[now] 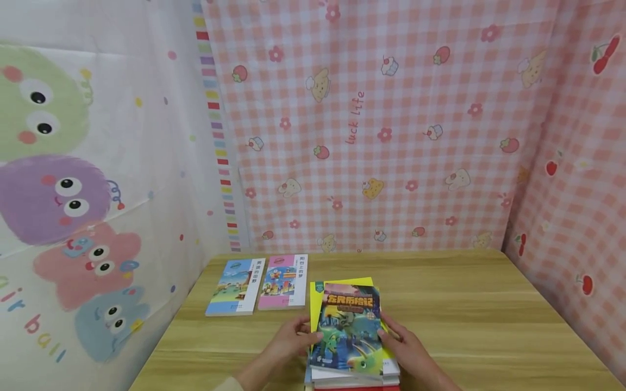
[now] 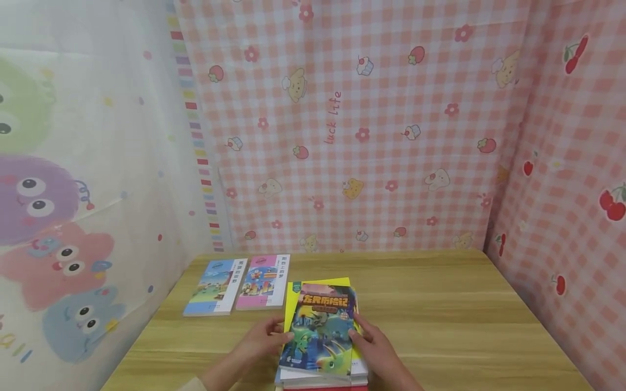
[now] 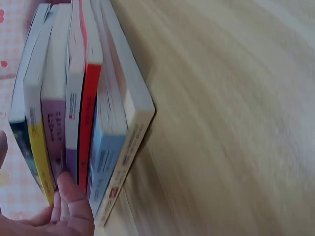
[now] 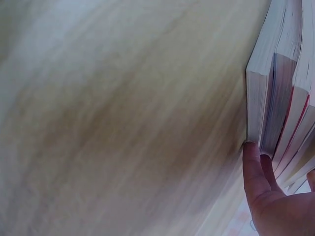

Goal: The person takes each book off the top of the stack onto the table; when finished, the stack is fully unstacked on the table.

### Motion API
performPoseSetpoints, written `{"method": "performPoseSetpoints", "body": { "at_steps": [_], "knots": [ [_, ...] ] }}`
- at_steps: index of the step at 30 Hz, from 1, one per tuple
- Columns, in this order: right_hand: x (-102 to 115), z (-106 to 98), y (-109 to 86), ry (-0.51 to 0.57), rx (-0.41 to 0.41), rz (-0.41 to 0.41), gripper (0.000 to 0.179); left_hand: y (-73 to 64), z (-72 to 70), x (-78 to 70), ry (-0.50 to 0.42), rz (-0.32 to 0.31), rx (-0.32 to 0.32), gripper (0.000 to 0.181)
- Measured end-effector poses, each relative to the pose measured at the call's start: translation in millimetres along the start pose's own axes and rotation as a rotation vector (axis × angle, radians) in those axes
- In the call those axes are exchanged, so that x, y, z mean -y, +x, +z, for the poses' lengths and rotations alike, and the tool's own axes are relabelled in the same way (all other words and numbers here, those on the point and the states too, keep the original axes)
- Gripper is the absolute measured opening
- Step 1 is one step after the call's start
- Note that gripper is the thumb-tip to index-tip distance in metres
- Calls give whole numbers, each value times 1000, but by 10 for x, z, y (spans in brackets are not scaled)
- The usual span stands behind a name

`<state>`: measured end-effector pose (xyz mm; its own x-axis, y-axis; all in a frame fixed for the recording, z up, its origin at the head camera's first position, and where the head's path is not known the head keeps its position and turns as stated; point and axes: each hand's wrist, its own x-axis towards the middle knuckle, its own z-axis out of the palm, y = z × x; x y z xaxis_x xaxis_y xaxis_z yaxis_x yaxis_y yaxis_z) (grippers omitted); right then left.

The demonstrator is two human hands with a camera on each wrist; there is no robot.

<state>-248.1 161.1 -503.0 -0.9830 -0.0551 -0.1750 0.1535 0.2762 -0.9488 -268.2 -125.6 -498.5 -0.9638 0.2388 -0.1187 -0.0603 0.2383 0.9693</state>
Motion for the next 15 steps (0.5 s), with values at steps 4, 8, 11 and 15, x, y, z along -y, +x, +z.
{"method": "performPoseSetpoints", "body": {
  "at_steps": [4,8,11,15],
  "knots": [
    [3,3,-2,32,-29,-17,49,-5,69,-18,4,-20,-52,65],
    [-3,6,12,102,-24,-2,48,8,122,-29,8,-27,-96,67],
    [-16,5,30,110,-10,6,50,14,138,-24,12,-32,-112,68],
    [-17,12,38,47,-15,-29,51,21,101,6,12,-46,-108,64]
  ]
}}
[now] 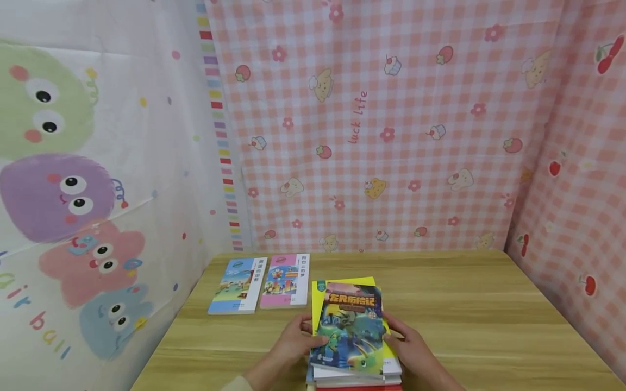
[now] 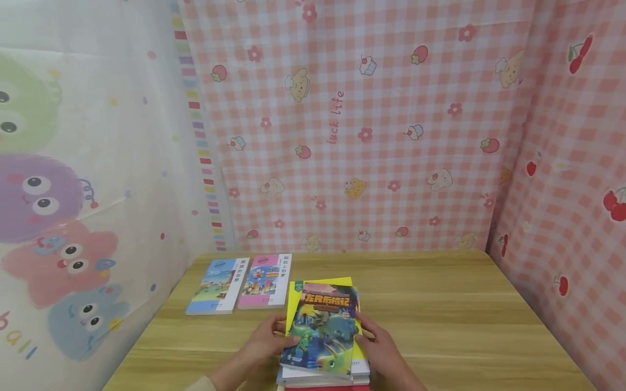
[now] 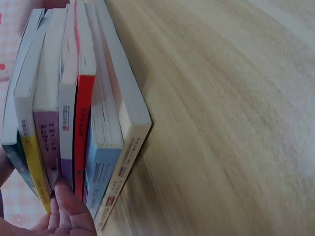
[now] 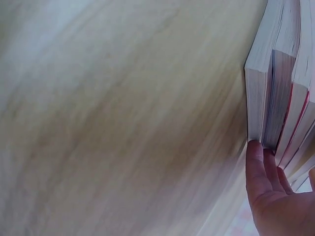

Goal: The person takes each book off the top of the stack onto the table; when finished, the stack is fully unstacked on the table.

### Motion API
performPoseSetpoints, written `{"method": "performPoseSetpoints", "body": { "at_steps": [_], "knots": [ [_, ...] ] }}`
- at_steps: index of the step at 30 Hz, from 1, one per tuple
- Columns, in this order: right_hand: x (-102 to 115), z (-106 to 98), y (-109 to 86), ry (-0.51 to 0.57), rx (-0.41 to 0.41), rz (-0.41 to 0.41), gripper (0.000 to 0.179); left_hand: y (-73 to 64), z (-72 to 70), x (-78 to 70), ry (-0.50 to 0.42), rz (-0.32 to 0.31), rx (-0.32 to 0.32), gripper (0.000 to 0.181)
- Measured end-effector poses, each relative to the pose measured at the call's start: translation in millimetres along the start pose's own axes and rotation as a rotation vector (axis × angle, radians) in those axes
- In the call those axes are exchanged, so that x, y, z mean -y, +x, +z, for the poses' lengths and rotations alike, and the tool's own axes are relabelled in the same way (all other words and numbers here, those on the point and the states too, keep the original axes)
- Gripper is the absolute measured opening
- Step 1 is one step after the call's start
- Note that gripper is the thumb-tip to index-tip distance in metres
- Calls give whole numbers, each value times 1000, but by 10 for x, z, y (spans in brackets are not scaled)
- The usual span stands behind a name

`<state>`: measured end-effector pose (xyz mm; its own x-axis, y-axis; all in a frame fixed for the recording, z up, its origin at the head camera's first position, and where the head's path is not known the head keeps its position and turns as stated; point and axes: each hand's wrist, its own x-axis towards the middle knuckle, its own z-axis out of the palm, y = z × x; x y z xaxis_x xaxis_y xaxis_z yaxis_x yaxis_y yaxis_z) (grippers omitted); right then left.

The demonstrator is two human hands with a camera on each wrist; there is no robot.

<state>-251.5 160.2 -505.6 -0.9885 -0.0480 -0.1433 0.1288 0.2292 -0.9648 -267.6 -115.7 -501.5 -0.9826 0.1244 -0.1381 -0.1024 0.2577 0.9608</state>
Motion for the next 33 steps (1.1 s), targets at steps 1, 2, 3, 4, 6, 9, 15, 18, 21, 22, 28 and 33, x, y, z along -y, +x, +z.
{"method": "performPoseSetpoints", "body": {
  "at_steps": [1,2,3,4,6,9,15,18,21,22,28,33],
  "knots": [
    [3,-2,-2,-19,-5,-11,51,8,-13,10,3,-1,6,64],
    [8,-4,-5,-30,-7,-19,51,14,-27,20,6,1,14,63],
    [11,-5,-10,-38,-10,-26,51,21,-43,34,4,-1,23,62],
    [13,-3,-13,-41,-11,-31,51,23,-63,45,9,-4,33,62],
    [19,-2,-19,-50,-12,-35,51,19,-101,68,3,3,57,60],
    [24,-7,-25,-39,-8,-31,51,-4,-154,91,-33,32,103,56],
    [32,-23,-22,-62,-4,-23,51,-52,-299,117,-97,74,193,52],
    [25,-26,-27,-63,-10,-32,50,-65,-376,134,-122,58,210,54],
    [23,-28,-30,-67,-12,-43,50,-75,-453,161,-172,34,228,54],
    [23,-29,-32,-67,-11,-44,50,-79,-478,173,-196,23,236,54],
    [10,-26,-35,-50,-6,-48,50,-115,-595,235,-327,-24,265,55],
    [-2,-24,-30,-41,-5,-43,51,-157,-660,243,-379,-59,258,58]
  ]
}}
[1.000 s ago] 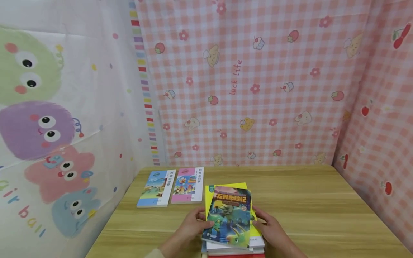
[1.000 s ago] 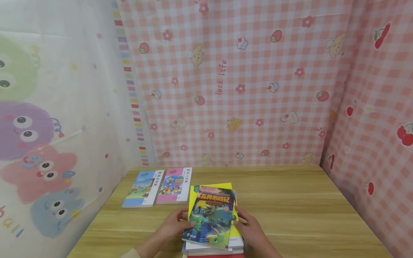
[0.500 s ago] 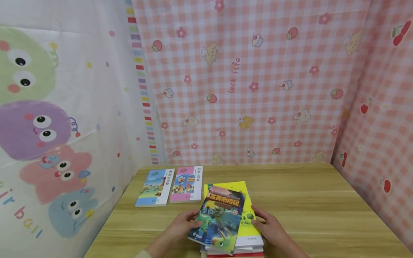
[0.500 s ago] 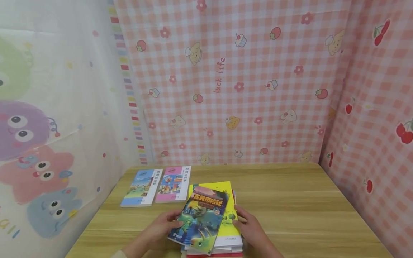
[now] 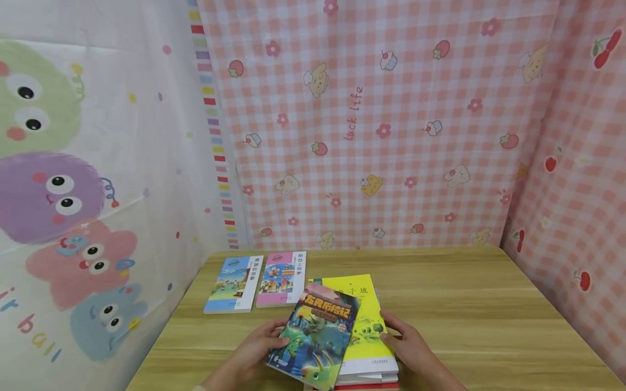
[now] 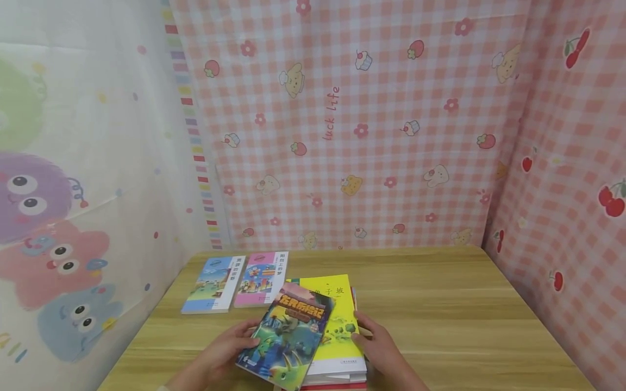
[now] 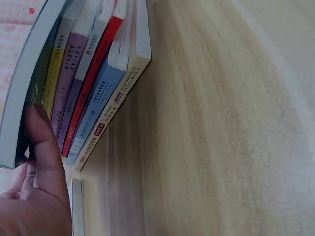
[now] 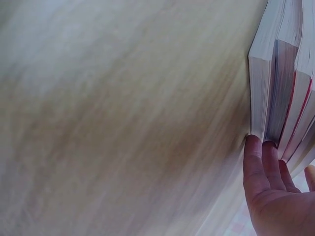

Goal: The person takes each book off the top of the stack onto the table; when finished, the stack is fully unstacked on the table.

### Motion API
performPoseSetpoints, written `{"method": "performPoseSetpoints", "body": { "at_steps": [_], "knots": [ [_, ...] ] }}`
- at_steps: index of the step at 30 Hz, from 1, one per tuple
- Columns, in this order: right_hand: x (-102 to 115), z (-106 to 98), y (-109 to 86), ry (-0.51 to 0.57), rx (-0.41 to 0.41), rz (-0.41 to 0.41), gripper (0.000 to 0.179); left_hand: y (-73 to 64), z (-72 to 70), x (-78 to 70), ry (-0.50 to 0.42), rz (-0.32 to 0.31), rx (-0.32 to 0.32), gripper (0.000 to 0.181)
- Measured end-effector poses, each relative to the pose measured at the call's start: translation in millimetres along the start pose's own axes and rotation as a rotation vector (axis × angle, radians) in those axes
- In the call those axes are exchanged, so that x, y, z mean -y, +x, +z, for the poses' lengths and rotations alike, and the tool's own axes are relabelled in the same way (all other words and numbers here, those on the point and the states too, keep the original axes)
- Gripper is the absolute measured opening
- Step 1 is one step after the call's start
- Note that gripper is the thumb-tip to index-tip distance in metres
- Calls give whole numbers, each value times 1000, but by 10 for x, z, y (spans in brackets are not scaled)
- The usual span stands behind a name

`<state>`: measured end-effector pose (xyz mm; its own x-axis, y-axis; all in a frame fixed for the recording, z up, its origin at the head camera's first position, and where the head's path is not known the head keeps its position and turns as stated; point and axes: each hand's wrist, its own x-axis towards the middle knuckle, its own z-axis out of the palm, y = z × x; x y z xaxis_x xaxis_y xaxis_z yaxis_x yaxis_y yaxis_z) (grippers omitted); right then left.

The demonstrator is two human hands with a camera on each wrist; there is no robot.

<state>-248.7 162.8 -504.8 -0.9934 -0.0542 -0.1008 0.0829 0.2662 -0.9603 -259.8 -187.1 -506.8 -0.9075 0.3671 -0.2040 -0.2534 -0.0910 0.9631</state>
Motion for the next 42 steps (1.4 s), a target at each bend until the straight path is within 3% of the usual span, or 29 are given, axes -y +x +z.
{"method": "performPoseSetpoints", "body": {
  "at_steps": [8,12,20,24,28,32,35,37,39,42],
  "knots": [
    [-19,-6,1,7,6,-3,51,-124,-129,-77,-58,-8,-51,67],
    [-29,-11,2,12,5,-3,52,-190,-244,-127,-70,-24,-118,68],
    [-15,-13,-3,14,9,3,52,-343,-534,-170,-57,-83,-309,70],
    [-12,-12,-5,19,7,7,52,-433,-700,-174,-69,-101,-329,70],
    [-18,-14,-7,14,-1,5,51,-527,-857,-168,-86,-130,-393,70],
    [-20,-12,-8,13,-3,-4,51,-646,-1051,-138,-82,-186,-432,72],
    [-16,-10,-11,11,-2,-5,51,-746,-1296,-92,-72,-256,-346,76],
    [-9,-12,-14,10,0,-2,51,-811,-1463,-56,-16,-283,-280,80],
    [-1,-14,-17,9,2,4,51,-885,-1626,-18,17,-298,-209,83],
    [7,-15,-19,19,3,15,52,-978,-1816,28,81,-294,-156,84]
  ]
}}
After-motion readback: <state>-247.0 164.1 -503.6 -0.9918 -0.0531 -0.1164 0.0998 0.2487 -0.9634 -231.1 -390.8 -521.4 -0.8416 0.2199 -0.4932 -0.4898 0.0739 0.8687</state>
